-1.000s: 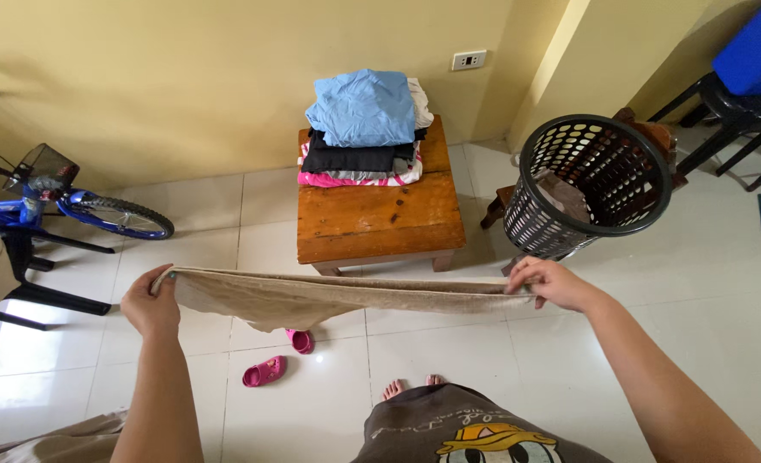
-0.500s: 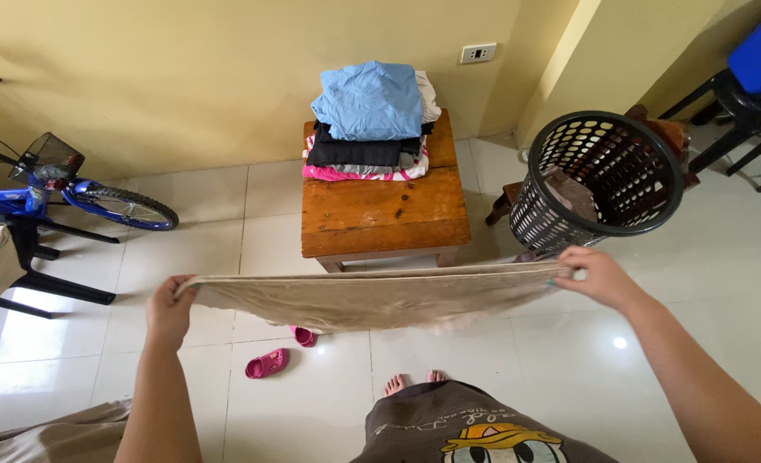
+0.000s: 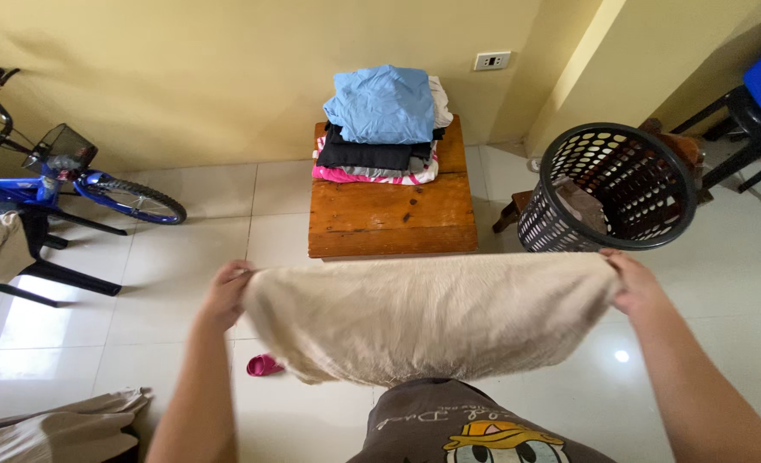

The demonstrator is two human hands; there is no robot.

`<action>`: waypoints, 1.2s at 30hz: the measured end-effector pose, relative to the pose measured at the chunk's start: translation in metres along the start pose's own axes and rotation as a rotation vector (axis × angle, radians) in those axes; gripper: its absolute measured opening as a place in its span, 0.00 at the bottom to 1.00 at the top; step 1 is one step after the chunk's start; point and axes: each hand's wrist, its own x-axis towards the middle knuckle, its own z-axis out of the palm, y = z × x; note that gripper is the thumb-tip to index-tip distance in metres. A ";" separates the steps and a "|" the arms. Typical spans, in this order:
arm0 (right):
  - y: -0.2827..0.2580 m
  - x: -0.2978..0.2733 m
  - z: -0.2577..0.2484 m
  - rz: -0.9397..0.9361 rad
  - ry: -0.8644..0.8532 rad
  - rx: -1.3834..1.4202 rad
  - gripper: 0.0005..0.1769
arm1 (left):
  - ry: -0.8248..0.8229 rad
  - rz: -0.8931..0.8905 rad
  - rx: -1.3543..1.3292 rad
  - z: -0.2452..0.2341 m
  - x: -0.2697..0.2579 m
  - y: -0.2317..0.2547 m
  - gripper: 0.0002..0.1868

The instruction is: The person folds a white sheet, a blue sheet, and a beige towel by hand, stacking each neatly on a wooden table. The items are taken from a laundry basket and placed in a growing stack.

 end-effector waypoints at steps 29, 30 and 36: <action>0.110 -0.201 0.165 -1.114 -0.456 -1.582 0.24 | -0.368 0.786 0.567 0.293 -0.130 0.031 0.27; 0.123 -0.199 0.164 -1.150 -0.442 -1.608 0.21 | -0.356 0.769 0.550 0.292 -0.130 0.038 0.26; 0.159 -0.176 0.166 -0.952 -0.477 -1.113 0.27 | -0.372 0.718 0.512 0.288 -0.130 0.056 0.24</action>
